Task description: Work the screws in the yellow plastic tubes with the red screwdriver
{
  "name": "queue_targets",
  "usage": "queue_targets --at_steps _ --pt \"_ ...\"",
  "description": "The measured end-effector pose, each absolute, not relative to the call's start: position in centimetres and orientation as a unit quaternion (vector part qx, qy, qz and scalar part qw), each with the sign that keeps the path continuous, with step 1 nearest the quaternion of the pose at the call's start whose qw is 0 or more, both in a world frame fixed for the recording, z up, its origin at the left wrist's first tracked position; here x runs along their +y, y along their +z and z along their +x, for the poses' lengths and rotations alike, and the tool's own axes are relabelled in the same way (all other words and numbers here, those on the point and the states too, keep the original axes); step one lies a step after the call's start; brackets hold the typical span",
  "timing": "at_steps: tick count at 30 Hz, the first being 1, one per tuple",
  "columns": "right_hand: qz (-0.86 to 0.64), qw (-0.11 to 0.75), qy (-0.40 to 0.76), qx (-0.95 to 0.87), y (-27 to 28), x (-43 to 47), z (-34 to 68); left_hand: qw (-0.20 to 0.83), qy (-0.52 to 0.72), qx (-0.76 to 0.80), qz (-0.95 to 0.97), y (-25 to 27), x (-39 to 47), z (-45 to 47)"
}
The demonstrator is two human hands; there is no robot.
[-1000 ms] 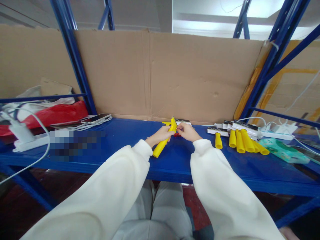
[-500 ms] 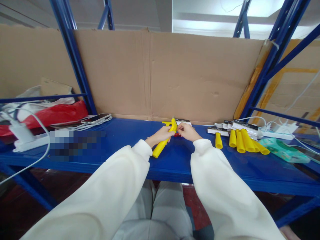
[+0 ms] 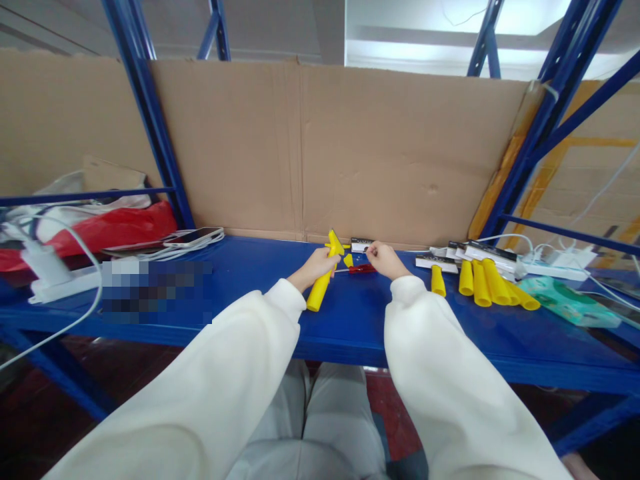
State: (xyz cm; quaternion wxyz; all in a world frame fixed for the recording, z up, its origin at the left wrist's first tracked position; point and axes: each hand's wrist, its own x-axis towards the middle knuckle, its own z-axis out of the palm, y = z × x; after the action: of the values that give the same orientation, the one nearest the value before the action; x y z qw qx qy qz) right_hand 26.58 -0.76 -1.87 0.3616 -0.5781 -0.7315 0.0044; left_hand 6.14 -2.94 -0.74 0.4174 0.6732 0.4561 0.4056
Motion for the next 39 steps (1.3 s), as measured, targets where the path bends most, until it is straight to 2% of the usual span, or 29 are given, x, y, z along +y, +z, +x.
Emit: queue_targets --at_steps 6,10,18,30,39 --pt "-0.689 0.192 -0.014 -0.699 -1.0 1.6 26.8 0.436 0.398 0.452 0.669 -1.0 -2.7 6.2" --pt "-0.723 0.158 -0.030 -0.671 -0.5 3.2 27.0 0.443 0.404 0.447 0.663 -1.3 -2.6 6.2" --pt "-0.725 0.163 -0.068 -0.666 -2.3 3.9 28.6 0.462 0.397 0.449 0.654 -1.5 -2.5 6.2" --pt "-0.654 0.282 -0.033 -0.702 -1.9 2.4 28.4 0.469 0.393 0.457 0.646 -1.4 -2.9 6.1" --pt "-0.555 0.209 0.079 -0.802 -1.5 0.5 27.9 0.477 0.392 0.456 0.641 -1.3 -3.0 6.6"
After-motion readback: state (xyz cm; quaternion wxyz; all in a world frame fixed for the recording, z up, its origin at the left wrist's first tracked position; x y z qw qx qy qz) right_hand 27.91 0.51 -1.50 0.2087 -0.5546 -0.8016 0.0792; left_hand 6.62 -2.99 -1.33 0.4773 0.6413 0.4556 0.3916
